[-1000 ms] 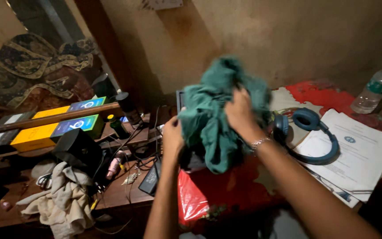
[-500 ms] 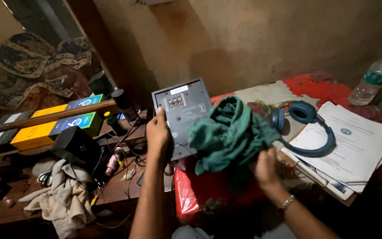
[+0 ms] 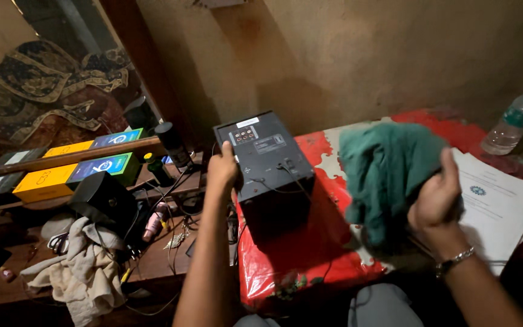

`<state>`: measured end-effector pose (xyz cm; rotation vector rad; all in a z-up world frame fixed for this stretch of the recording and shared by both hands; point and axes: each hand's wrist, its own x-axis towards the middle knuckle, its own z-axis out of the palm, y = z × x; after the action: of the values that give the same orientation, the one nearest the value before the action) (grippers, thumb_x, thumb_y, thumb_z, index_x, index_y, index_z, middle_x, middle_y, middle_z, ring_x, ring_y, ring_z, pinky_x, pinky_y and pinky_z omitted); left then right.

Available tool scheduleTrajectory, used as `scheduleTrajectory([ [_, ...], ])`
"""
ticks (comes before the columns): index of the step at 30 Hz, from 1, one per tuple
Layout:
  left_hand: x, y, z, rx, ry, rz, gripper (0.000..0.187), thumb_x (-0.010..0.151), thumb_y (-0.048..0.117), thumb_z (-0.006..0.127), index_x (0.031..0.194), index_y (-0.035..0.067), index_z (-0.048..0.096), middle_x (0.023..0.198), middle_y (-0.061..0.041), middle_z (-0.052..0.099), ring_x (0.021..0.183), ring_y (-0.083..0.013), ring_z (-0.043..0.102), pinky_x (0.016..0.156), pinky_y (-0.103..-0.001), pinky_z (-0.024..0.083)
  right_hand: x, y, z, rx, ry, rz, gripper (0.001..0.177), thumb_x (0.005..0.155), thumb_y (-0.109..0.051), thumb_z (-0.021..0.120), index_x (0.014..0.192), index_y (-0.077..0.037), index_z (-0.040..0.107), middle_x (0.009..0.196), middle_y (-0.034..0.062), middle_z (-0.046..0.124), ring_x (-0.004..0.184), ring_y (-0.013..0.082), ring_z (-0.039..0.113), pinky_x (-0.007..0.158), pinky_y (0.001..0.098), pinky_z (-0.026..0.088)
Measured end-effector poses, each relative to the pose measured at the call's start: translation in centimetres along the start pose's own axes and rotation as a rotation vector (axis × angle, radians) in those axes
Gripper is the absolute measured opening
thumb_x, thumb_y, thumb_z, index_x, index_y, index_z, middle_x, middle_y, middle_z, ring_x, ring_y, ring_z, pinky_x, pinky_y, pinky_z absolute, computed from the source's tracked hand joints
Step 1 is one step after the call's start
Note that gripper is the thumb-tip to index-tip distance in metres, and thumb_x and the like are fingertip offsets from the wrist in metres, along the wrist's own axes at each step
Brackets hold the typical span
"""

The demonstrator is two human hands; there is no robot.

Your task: The person wipes the exterior surfaces of a large black speaker by hand using a green cloth, turning the speaker over to clean all sides and the back panel.

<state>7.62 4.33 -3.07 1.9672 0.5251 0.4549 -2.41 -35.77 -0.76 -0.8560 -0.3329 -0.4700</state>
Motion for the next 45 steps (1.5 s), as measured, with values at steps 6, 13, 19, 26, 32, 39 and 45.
scheduleTrajectory([
  [6, -0.5, 0.5, 0.7, 0.015, -0.005, 0.019, 0.078, 0.096, 0.061, 0.045, 0.105, -0.012, 0.072, 0.107, -0.035, 0.071, 0.111, -0.0453, 0.068, 0.099, -0.047, 0.049, -0.2, 6.4, -9.9, -0.345, -0.094, -0.221, 0.020, 0.101, 0.006, 0.052, 0.120, 0.001, 0.058, 0.124, 0.0095, 0.062, 0.116, 0.0213, 0.059, 0.116, 0.0395, 0.051],
  [13, -3.0, 1.9, -1.8, 0.110, 0.061, -0.053, 0.077, 0.099, 0.060, 0.046, 0.112, -0.012, 0.071, 0.110, -0.035, 0.070, 0.111, -0.0460, 0.068, 0.098, -0.049, 0.050, 1.8, 0.6, -5.0, -0.224, 0.038, -0.040, 0.023, 0.103, -0.003, 0.050, 0.124, 0.001, 0.058, 0.125, 0.0097, 0.064, 0.115, 0.0210, 0.061, 0.112, 0.0388, 0.052],
  [19, -8.2, 4.0, -4.5, 0.221, 0.271, 0.329, 0.072, 0.091, 0.048, 0.067, 0.132, -0.011, 0.055, 0.128, -0.035, 0.057, 0.115, -0.0500, 0.059, 0.097, -0.052, 0.047, -0.7, -0.9, -1.9, -0.188, -0.062, 0.019, 0.028, 0.104, -0.011, 0.049, 0.127, 0.002, 0.059, 0.126, 0.0099, 0.065, 0.115, 0.0207, 0.063, 0.109, 0.0383, 0.052],
  [26, -17.6, 6.1, -6.7, 0.147, 0.038, 0.899, 0.036, 0.082, 0.035, 0.085, 0.106, 0.011, 0.074, 0.123, -0.013, 0.064, 0.119, -0.0346, 0.062, 0.103, -0.044, 0.049, -2.3, 2.1, -1.2, -0.200, -0.152, 0.091, 0.036, 0.106, -0.020, 0.047, 0.131, 0.002, 0.059, 0.127, 0.0102, 0.066, 0.114, 0.0204, 0.064, 0.104, 0.0376, 0.053],
  [32, -17.8, 6.5, -8.7, 0.052, -0.119, 0.969, 0.051, 0.072, 0.031, 0.090, 0.112, 0.006, 0.069, 0.118, -0.012, 0.065, 0.116, -0.0339, 0.062, 0.101, -0.043, 0.050, -4.0, 2.8, 2.3, -0.235, -0.281, 0.095, 0.040, 0.107, -0.025, 0.048, 0.131, 0.004, 0.061, 0.126, 0.0110, 0.068, 0.112, 0.0195, 0.066, 0.101, 0.0352, 0.054],
  [39, -17.8, 7.5, -6.7, 0.050, -0.275, 0.965, 0.043, 0.071, 0.017, 0.085, 0.109, 0.007, 0.069, 0.119, -0.010, 0.067, 0.112, -0.0324, 0.067, 0.095, -0.038, 0.055, -3.8, 4.3, 3.9, -0.119, -0.087, 0.376, 0.054, 0.096, -0.037, 0.034, 0.120, -0.004, 0.069, 0.118, 0.0062, 0.074, 0.107, 0.0160, 0.070, 0.096, 0.0317, 0.054],
  [45, -17.1, 9.3, -4.4, 0.012, -0.346, 1.041, 0.018, 0.085, 0.010, 0.077, 0.099, 0.006, 0.067, 0.113, -0.013, 0.069, 0.102, -0.0355, 0.068, 0.087, -0.040, 0.055, 0.6, 8.0, 2.1, -0.695, -0.151, 0.196, 0.040, 0.101, -0.031, 0.045, 0.126, -0.001, 0.058, 0.119, 0.0076, 0.065, 0.109, 0.0200, 0.060, 0.095, 0.0334, 0.048],
])
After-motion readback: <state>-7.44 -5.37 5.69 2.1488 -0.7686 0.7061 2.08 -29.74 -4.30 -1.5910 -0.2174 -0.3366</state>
